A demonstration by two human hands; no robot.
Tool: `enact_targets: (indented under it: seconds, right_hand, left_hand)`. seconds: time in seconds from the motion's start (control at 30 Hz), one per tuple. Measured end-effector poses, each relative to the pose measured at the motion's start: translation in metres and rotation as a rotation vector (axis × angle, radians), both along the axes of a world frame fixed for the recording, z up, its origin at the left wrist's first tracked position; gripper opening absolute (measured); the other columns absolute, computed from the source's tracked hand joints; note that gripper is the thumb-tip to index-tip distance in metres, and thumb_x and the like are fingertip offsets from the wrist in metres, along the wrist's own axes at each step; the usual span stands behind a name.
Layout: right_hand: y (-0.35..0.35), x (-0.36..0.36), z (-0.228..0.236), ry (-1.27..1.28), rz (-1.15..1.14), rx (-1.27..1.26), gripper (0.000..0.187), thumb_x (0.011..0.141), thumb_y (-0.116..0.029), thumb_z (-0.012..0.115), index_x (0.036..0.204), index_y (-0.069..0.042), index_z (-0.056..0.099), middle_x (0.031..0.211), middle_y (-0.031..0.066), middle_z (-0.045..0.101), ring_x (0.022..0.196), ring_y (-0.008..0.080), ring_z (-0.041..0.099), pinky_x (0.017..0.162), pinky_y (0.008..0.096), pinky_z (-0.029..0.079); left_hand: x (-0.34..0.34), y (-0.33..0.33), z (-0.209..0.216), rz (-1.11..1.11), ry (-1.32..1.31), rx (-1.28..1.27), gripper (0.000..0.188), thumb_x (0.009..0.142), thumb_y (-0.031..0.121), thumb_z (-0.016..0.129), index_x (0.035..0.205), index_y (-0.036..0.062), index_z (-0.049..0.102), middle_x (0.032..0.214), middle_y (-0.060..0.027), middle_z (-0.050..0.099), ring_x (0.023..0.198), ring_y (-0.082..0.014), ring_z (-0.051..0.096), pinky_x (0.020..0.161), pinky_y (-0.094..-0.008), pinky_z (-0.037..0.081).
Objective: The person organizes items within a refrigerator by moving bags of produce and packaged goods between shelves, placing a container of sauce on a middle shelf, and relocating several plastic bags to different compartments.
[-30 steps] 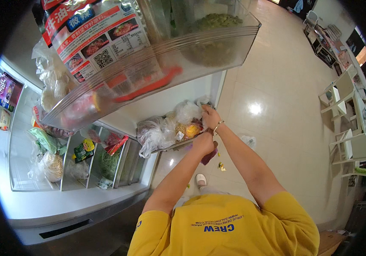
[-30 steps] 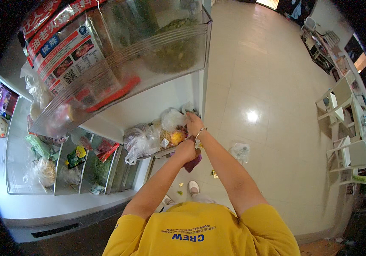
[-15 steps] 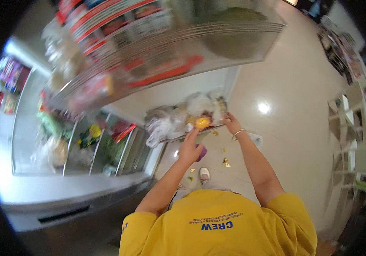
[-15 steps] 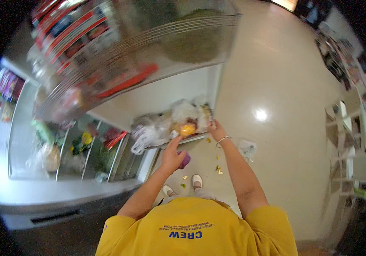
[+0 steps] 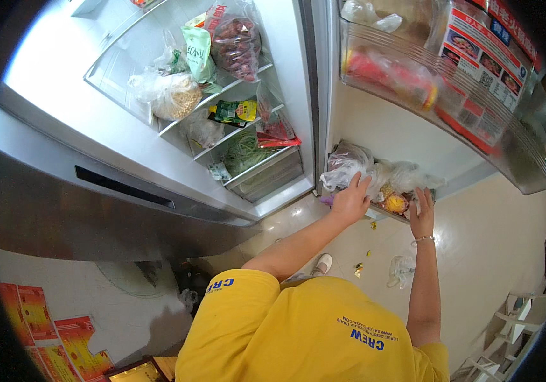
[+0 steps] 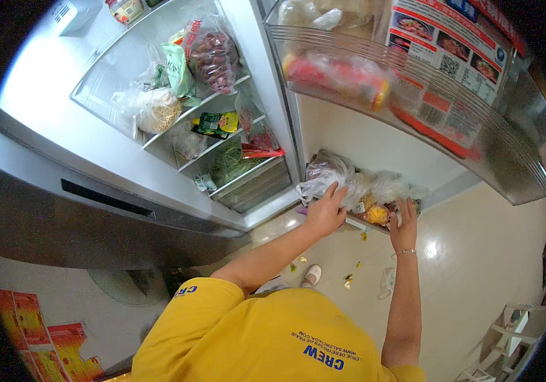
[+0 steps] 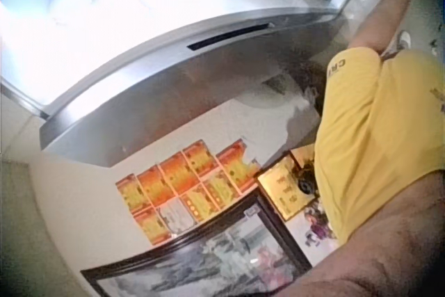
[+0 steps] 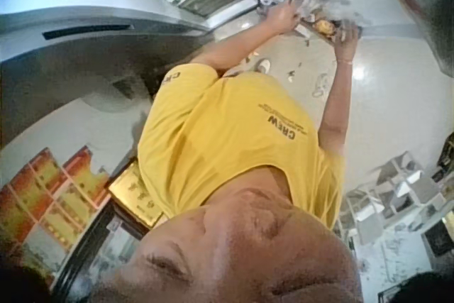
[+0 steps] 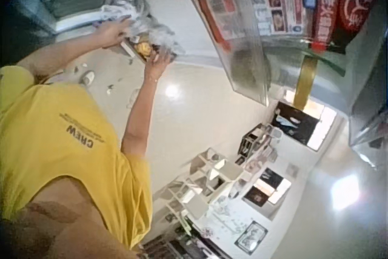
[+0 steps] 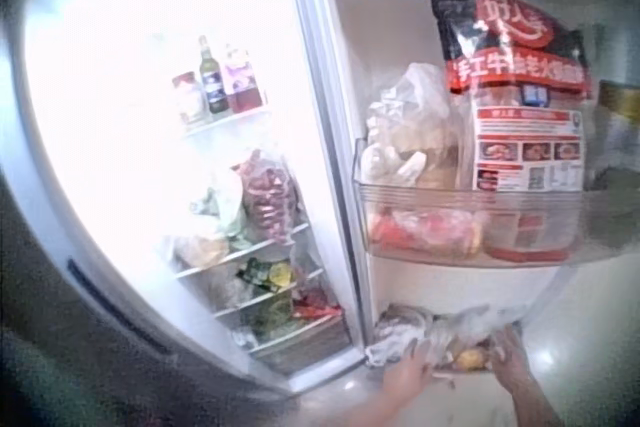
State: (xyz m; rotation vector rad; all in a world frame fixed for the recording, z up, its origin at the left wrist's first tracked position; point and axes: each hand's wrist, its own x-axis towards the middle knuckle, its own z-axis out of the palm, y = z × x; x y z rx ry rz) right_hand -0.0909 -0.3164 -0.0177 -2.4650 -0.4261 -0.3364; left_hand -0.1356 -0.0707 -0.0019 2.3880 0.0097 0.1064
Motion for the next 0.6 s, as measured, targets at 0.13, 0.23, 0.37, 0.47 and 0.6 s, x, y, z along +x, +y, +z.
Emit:
enact_targets:
  seconds: [0.13,0.23,0.37,0.47,0.6]
  right_hand:
    - [-0.007,0.036,-0.038,0.12,0.095,-0.432,0.035,0.082,-0.025,0.057,0.113,-0.008,0.056,0.121,0.0192,0.049,0.113,0.0368,0.045,0.091,0.0431,0.041]
    - [-0.015,0.036,-0.041,0.143,0.086,-0.369,0.033,0.082,-0.023,0.059,0.11,-0.006,0.058,0.116,0.0188,0.052,0.112,0.0365,0.047,0.091,0.0438,0.041]
    - [-0.019,0.008,-0.049,-0.02,-0.106,0.147,0.029,0.081,-0.01,0.061,0.109,-0.003,0.057,0.115,0.0174,0.054,0.109,0.0331,0.05,0.093,0.0402,0.04]
    - [0.016,-0.016,-0.016,-0.123,-0.14,0.25,0.021,0.081,-0.003,0.056,0.102,-0.003,0.058,0.107,0.0178,0.057,0.105,0.0321,0.052,0.087,0.0369,0.045]
    - [0.03,-0.032,0.0,0.03,0.09,0.294,0.019,0.079,-0.006,0.059,0.098,-0.004,0.06,0.101,0.0147,0.061,0.101,0.0308,0.055,0.084,0.0382,0.045]
  left_hand:
    - [-0.001,-0.002,0.012,0.105,0.011,-0.027,0.055,0.076,0.023,0.06,0.127,0.0094,0.042,0.134,-0.0212,0.038,0.095,-0.0376,0.058,0.08,-0.0437,0.048]
    - [-0.005,0.0,0.015,0.058,0.096,-0.023,0.055,0.076,0.025,0.06,0.126,0.0081,0.044,0.134,-0.0205,0.039,0.104,-0.0367,0.054,0.086,-0.043,0.046]
    - [-0.015,0.009,0.005,-0.265,0.245,0.099,0.053,0.077,0.028,0.061,0.123,0.0069,0.047,0.132,-0.0197,0.042,0.109,-0.0347,0.051,0.088,-0.0422,0.045]
    - [-0.011,0.009,-0.001,-0.226,0.268,0.19,0.049,0.078,0.03,0.061,0.119,0.0064,0.05,0.129,-0.0172,0.046,0.101,-0.0348,0.056,0.08,-0.0419,0.048]
    - [-0.003,-0.009,0.012,-0.288,0.173,0.231,0.045,0.078,0.032,0.06,0.114,0.0061,0.052,0.127,-0.0165,0.047,0.089,-0.0345,0.061,0.071,-0.0424,0.051]
